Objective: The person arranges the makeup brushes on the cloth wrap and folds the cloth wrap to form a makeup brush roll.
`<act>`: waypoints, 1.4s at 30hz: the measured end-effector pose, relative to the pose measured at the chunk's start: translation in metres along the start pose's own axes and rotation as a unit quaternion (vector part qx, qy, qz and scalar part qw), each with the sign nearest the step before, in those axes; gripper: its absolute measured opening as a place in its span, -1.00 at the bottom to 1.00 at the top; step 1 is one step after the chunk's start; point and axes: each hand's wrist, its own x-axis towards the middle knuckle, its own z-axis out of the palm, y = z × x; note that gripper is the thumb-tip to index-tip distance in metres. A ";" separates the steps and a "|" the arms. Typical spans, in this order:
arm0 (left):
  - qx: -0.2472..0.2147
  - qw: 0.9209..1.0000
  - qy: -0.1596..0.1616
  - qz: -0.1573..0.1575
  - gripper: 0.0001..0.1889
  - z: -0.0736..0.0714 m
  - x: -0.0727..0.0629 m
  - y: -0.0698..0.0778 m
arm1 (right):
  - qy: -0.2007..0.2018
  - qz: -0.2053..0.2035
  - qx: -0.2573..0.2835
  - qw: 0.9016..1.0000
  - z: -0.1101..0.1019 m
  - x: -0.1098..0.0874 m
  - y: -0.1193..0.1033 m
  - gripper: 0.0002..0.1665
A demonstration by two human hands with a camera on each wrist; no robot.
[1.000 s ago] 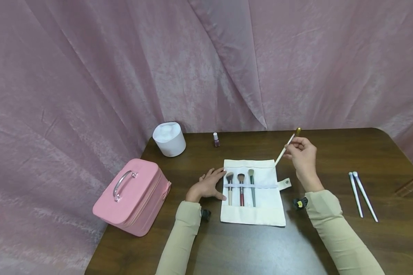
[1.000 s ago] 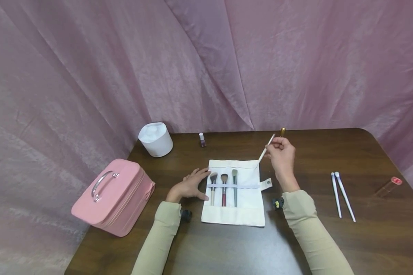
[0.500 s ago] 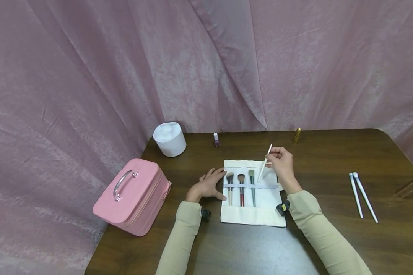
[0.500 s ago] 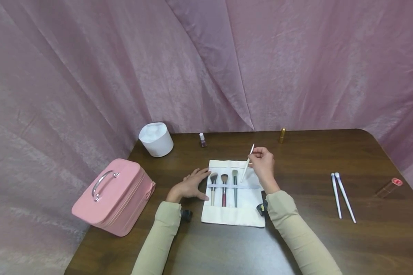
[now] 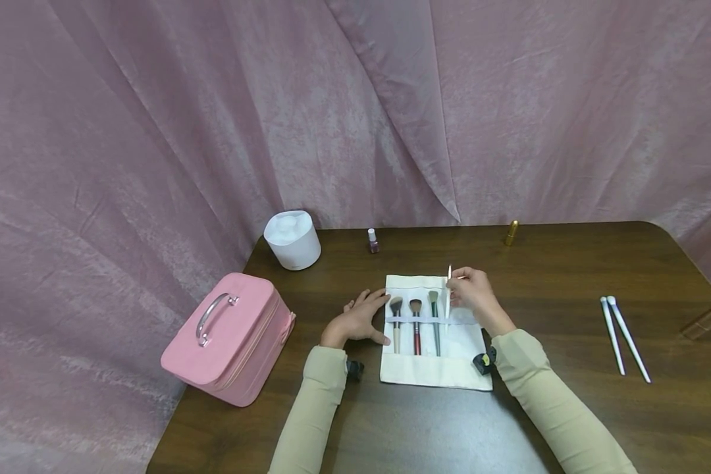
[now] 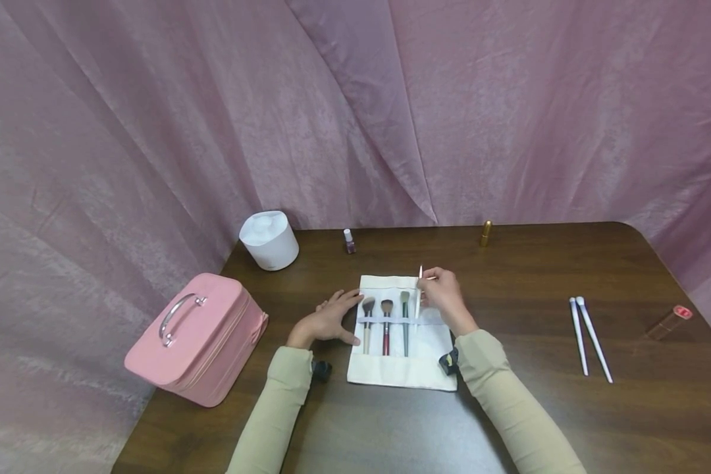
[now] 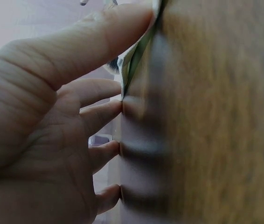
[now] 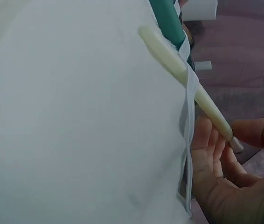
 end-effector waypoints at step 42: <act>0.007 1.000 0.001 0.000 0.03 0.001 -0.001 0.001 | -0.061 -0.032 -0.321 0.945 0.002 -0.021 -0.011 -0.64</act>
